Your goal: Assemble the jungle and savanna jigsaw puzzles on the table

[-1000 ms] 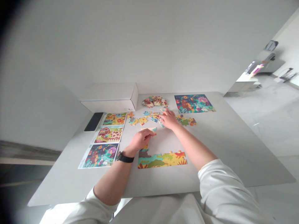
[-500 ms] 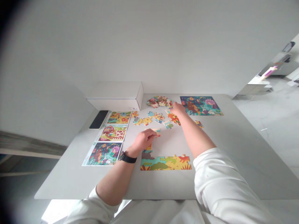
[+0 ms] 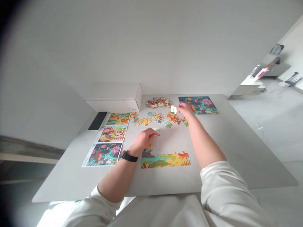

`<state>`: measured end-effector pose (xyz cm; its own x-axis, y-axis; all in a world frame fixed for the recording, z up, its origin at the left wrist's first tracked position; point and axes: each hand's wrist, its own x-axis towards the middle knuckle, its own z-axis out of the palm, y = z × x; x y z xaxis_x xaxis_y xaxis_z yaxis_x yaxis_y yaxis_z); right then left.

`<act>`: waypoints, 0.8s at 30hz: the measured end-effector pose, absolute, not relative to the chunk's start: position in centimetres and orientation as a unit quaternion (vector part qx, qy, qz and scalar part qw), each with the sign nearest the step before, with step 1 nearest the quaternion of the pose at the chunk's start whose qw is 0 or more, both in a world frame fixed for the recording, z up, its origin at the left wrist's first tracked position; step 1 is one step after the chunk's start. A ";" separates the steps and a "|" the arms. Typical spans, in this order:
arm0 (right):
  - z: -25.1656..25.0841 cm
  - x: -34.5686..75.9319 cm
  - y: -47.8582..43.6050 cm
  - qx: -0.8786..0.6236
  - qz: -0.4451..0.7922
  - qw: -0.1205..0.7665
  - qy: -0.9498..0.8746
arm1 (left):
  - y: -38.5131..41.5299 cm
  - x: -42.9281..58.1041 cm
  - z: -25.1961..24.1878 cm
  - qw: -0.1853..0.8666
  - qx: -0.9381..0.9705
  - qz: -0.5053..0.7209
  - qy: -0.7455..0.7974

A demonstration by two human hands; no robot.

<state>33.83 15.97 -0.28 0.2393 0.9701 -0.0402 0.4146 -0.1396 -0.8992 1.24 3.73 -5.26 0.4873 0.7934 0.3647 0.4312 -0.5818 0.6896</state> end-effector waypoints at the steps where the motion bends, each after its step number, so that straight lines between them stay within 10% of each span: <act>1: -0.2 34.5 14.4 -0.656 0.378 0.451 -0.473 | 3.7 1.3 -5.2 0.264 0.821 0.341 0.373; 8: -1.3 33.8 4.3 -0.530 0.488 0.606 -0.337 | 3.4 2.1 -5.0 0.218 0.834 0.327 0.388; 24: -3.3 25.2 -0.3 -0.525 0.526 0.478 -0.469 | 1.7 3.7 -3.3 0.466 0.641 0.415 0.447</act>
<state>25.22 -0.30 -3.29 0.0070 0.9946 -0.1037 -0.0100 -0.1036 -0.9946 3.70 1.75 -3.29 0.2574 0.9594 0.1154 0.1861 -0.1664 0.9683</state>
